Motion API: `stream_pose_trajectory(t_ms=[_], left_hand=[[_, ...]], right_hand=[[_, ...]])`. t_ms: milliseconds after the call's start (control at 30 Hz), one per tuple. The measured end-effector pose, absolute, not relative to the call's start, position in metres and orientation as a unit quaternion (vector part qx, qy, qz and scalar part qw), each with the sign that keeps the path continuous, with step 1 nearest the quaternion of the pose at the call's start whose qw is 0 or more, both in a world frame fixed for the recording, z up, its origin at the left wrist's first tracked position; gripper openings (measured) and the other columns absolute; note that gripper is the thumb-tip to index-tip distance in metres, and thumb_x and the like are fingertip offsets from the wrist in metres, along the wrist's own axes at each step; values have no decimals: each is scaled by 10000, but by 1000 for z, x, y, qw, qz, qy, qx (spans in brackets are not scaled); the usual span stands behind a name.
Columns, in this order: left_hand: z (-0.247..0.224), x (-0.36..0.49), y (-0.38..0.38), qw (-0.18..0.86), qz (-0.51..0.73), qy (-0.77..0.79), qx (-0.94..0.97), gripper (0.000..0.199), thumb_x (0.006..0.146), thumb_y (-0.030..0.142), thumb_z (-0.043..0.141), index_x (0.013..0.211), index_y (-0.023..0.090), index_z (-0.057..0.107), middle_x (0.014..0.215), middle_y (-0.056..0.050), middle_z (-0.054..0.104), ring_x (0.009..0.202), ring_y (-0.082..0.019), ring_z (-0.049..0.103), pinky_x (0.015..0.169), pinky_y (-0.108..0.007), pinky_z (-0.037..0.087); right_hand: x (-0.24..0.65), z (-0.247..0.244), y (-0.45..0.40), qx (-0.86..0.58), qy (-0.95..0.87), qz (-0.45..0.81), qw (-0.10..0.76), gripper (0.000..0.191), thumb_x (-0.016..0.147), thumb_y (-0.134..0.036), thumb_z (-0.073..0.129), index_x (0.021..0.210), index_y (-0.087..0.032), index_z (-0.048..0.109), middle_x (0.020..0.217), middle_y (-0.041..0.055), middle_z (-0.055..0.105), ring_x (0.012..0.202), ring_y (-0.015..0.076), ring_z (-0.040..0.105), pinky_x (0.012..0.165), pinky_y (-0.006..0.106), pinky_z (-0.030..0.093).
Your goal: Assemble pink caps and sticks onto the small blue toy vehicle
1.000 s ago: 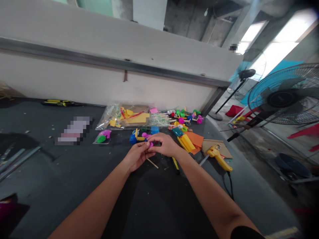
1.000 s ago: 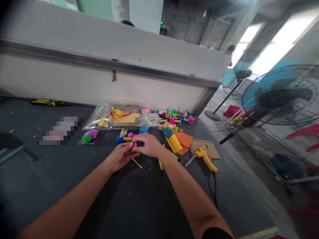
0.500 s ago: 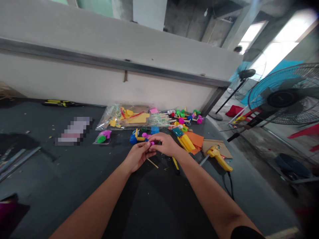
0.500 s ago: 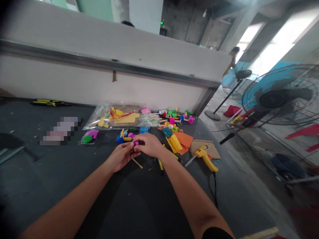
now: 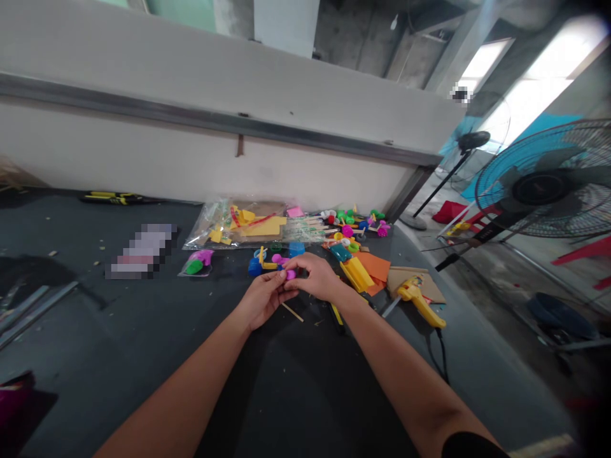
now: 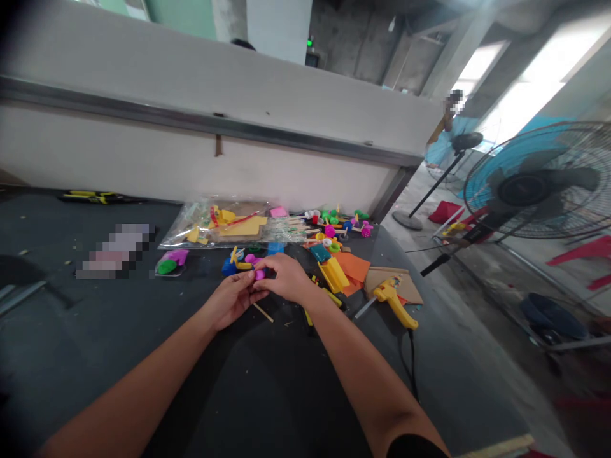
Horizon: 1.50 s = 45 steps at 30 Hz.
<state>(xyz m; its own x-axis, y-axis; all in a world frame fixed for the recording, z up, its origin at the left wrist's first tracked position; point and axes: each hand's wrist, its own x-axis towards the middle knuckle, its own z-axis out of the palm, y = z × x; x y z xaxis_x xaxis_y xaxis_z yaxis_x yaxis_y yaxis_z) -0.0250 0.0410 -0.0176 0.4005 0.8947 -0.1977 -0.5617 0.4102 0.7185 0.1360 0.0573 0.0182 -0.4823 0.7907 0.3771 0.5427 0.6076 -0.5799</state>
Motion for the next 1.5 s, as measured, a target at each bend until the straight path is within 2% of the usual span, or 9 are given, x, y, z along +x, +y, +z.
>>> stream_pose_trajectory(t_ms=[167, 267, 467, 633, 833, 1000, 1100, 1300, 1500], left_hand=[[-16, -25, 41, 786, 466, 296, 279, 106, 750, 189, 680, 780, 88, 674, 668, -35, 647, 597, -99, 619, 672, -264, 574], [-15, -25, 40, 786, 467, 292, 279, 126, 761, 215, 672, 761, 89, 669, 643, -37, 641, 597, -110, 623, 659, -267, 574], [-15, -25, 40, 786, 463, 297, 282, 103, 764, 192, 665, 789, 93, 678, 697, -45, 664, 631, -113, 634, 685, -275, 575], [-17, -25, 41, 785, 467, 299, 278, 110, 740, 194, 691, 777, 92, 675, 675, -32, 651, 599, -100, 619, 667, -265, 576], [-18, -26, 41, 793, 462, 274, 288, 144, 779, 237, 654, 806, 97, 674, 685, -45, 659, 639, -115, 635, 696, -275, 572], [-16, -26, 40, 791, 461, 293, 275, 82, 774, 168, 649, 806, 99, 678, 706, -45, 671, 625, -111, 636, 686, -275, 576], [-15, -26, 40, 786, 463, 304, 274, 74, 766, 160, 655, 787, 92, 677, 687, -44, 665, 601, -105, 628, 668, -260, 573], [-17, -26, 41, 790, 459, 289, 285, 114, 761, 196, 668, 816, 96, 678, 694, -46, 664, 645, -121, 640, 697, -280, 574], [-17, -26, 41, 786, 460, 298, 287, 85, 732, 141, 684, 799, 89, 677, 699, -39, 662, 611, -101, 623, 679, -262, 572]], right_hand=[[136, 19, 57, -384, -843, 199, 321, 320, 675, -329, 755, 960, -235, 644, 997, 19, 672, 942, 177, 589, 839, 307, 429], [137, 19, 57, -366, -845, 205, 331, 276, 703, -299, 733, 959, -236, 651, 1034, 23, 672, 990, 173, 587, 890, 313, 415], [134, 18, 56, -403, -829, 193, 337, 232, 672, -258, 752, 866, -219, 629, 969, 9, 671, 897, 169, 597, 810, 303, 441], [135, 19, 56, -386, -839, 204, 325, 341, 668, -336, 756, 963, -217, 631, 998, 26, 667, 918, 177, 596, 809, 302, 447], [135, 18, 57, -384, -830, 205, 348, 200, 714, -271, 721, 900, -237, 655, 1022, 12, 671, 960, 169, 595, 872, 315, 421], [134, 19, 55, -392, -832, 198, 338, 263, 678, -295, 753, 907, -229, 643, 967, 11, 674, 906, 170, 598, 818, 307, 441], [135, 20, 55, -376, -842, 203, 330, 343, 680, -315, 750, 995, -235, 640, 1038, 31, 668, 977, 182, 591, 869, 326, 433], [135, 17, 56, -381, -837, 199, 339, 196, 731, -255, 708, 923, -242, 670, 1017, 16, 679, 967, 169, 596, 886, 324, 426], [135, 18, 56, -371, -852, 195, 315, 307, 689, -273, 744, 980, -242, 651, 1044, 28, 666, 997, 184, 584, 885, 333, 426]])
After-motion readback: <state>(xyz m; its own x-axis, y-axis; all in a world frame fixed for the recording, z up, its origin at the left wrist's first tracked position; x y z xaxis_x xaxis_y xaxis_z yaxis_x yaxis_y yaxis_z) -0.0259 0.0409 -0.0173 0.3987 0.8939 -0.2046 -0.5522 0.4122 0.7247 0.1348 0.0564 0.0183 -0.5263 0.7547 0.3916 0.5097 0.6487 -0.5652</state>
